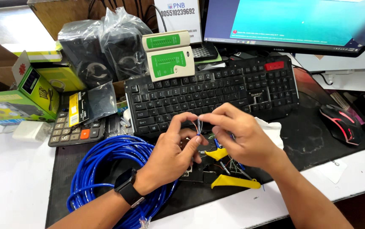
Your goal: The person works at a desk with a coiled blue ethernet cable. They use a yellow-handled crimping tool to strip the cable jacket, untwist and straighten the colored wires by hand, trim the wires, insert them into an RJ45 connector, and crimp the connector onto the cable. A cable tester sits on the desk nearby.
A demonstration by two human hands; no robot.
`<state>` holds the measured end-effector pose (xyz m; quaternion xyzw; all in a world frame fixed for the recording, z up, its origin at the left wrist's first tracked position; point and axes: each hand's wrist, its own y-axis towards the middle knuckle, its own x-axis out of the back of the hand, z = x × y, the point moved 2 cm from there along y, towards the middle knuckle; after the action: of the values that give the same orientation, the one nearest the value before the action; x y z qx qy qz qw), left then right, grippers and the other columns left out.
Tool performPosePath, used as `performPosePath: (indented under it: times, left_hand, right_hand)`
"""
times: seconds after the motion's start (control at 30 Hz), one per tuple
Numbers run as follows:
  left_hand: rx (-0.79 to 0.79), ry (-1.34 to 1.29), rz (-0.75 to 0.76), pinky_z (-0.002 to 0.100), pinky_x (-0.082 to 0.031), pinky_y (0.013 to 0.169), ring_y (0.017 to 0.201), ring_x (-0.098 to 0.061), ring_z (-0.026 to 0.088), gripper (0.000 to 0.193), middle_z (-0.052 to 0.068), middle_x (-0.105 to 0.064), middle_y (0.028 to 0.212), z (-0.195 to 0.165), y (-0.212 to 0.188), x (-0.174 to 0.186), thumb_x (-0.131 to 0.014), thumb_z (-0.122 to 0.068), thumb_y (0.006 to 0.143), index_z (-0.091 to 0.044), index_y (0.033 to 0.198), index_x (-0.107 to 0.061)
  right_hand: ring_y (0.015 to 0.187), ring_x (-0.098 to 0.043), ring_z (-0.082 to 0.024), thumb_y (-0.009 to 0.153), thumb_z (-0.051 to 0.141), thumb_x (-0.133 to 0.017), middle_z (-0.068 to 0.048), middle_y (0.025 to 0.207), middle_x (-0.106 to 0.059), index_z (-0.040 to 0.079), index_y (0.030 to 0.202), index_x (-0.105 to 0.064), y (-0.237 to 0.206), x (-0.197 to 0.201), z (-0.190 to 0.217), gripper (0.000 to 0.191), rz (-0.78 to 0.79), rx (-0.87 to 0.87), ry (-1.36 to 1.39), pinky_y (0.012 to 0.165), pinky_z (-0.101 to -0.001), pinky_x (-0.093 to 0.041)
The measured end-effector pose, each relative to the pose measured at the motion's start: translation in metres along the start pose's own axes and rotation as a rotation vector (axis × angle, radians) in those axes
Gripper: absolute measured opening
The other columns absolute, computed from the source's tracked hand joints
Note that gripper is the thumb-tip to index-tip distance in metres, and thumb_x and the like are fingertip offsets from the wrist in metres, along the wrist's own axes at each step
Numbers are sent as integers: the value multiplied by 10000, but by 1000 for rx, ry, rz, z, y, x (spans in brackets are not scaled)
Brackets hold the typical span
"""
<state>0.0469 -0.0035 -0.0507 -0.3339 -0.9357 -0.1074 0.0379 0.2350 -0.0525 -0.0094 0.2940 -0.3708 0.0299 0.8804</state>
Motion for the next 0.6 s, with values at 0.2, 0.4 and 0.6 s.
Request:
performPosePath:
  times: [0.2, 0.4, 0.6]
  left_hand:
    - [11, 20, 41, 253, -557, 495, 619, -716, 113, 405, 89, -772, 935, -1, 0, -1, -577, -95, 992, -44, 1347, -391]
    - [17, -2, 25, 253, -552, 489, 612, -707, 113, 368, 87, -757, 932, 2, 0, -1, -572, -89, 996, -37, 1309, -386]
    - [10, -133, -90, 230, -482, 483, 575, -596, 81, 265, 74, -725, 890, 9, 0, 4, -562, -81, 1002, -40, 1191, -381]
  right_hand:
    - [776, -650, -168, 890, -18, -643, -67, 1010, -639, 80, 1254, -693, 3, -2, 4, 380, 20, -55, 4, 634, -296, -525]
    - [795, -672, -162, 883, 1, -696, -69, 997, -634, 69, 1187, -712, 0, -3, 5, 312, -2, 15, 3, 634, -276, -539]
    - [764, -696, -146, 823, 77, -813, -46, 935, -652, 57, 1041, -725, -1, -3, 4, 237, 1, 56, -18, 618, -256, -562]
